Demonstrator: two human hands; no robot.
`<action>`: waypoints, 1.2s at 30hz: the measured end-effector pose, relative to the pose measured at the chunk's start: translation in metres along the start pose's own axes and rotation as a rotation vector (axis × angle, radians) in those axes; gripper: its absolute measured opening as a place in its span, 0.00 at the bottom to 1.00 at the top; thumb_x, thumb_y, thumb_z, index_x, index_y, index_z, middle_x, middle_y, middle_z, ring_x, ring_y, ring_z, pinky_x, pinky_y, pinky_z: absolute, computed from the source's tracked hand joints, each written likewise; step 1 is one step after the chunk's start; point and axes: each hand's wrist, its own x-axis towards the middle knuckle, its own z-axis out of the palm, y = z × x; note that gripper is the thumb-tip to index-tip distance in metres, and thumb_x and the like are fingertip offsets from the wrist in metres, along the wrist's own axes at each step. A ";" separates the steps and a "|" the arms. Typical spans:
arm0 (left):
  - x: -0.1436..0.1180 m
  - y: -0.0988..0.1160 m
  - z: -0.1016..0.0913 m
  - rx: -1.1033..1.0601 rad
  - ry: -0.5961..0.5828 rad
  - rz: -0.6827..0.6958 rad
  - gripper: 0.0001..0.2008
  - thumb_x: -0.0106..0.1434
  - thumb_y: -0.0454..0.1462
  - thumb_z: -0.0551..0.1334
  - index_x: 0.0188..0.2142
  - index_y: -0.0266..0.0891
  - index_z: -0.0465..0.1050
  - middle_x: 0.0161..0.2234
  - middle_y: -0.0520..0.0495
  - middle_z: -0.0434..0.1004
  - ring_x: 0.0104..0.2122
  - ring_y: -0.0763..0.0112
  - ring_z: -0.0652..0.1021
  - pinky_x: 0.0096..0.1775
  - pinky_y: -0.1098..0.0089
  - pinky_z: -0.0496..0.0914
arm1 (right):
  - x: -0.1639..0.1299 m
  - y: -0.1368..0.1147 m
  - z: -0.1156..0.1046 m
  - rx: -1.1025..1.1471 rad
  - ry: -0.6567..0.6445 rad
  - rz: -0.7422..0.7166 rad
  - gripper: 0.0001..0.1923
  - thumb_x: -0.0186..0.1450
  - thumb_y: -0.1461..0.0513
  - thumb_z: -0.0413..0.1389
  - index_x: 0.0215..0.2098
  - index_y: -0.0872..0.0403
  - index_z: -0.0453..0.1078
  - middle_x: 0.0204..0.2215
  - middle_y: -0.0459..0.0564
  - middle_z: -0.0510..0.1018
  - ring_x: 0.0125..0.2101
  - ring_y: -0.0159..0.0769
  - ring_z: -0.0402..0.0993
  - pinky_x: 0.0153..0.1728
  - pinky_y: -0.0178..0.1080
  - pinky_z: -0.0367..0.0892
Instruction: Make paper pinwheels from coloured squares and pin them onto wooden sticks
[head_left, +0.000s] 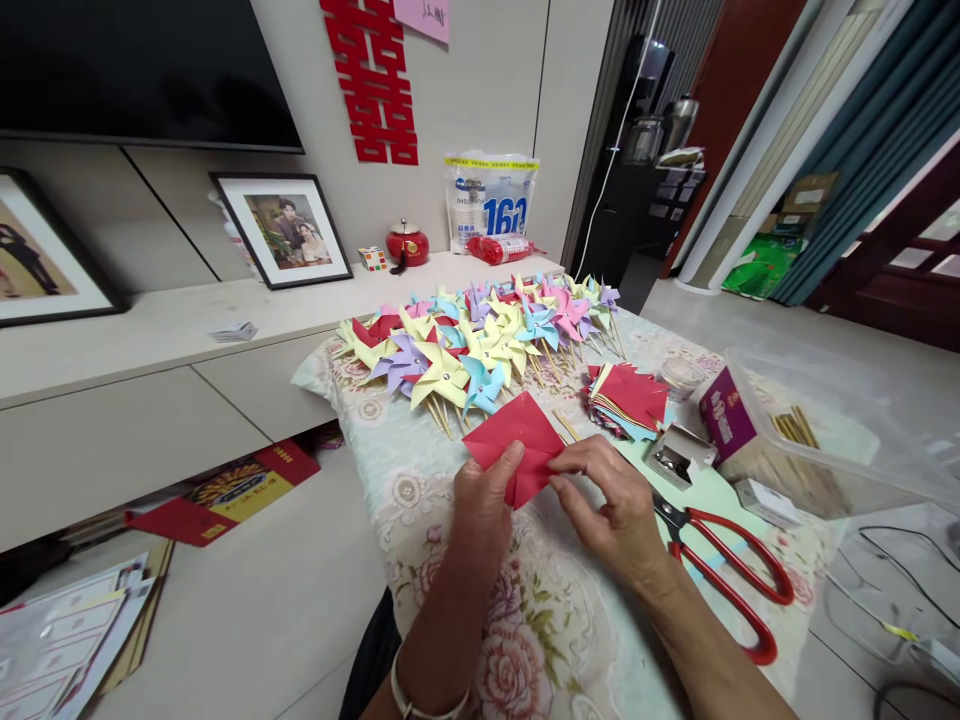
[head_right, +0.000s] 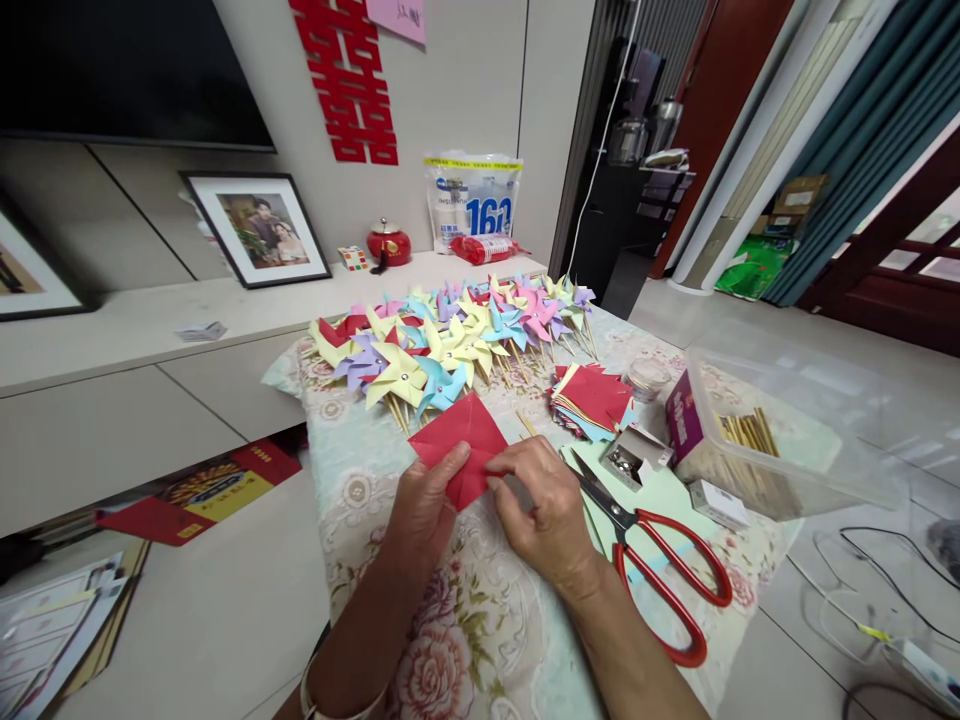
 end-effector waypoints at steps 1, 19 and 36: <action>0.002 0.000 0.000 -0.015 0.013 0.011 0.16 0.47 0.36 0.74 0.37 0.39 0.79 0.35 0.47 0.85 0.35 0.60 0.83 0.41 0.64 0.75 | 0.000 0.001 0.002 -0.008 -0.029 -0.022 0.12 0.65 0.71 0.54 0.41 0.49 0.72 0.33 0.50 0.77 0.37 0.42 0.72 0.39 0.44 0.68; 0.011 -0.008 -0.006 -0.031 0.048 0.026 0.16 0.43 0.36 0.76 0.33 0.34 0.78 0.27 0.50 0.81 0.25 0.71 0.78 0.32 0.69 0.72 | -0.004 0.000 0.018 -0.415 -0.284 -0.093 0.09 0.69 0.69 0.51 0.36 0.55 0.72 0.32 0.52 0.73 0.35 0.41 0.65 0.35 0.43 0.52; 0.007 -0.012 -0.010 0.179 -0.016 0.056 0.08 0.52 0.40 0.68 0.25 0.39 0.74 0.21 0.53 0.73 0.22 0.71 0.72 0.29 0.70 0.68 | -0.004 0.004 0.015 -0.165 -0.175 0.273 0.08 0.65 0.66 0.52 0.30 0.53 0.71 0.30 0.49 0.75 0.36 0.41 0.69 0.39 0.43 0.54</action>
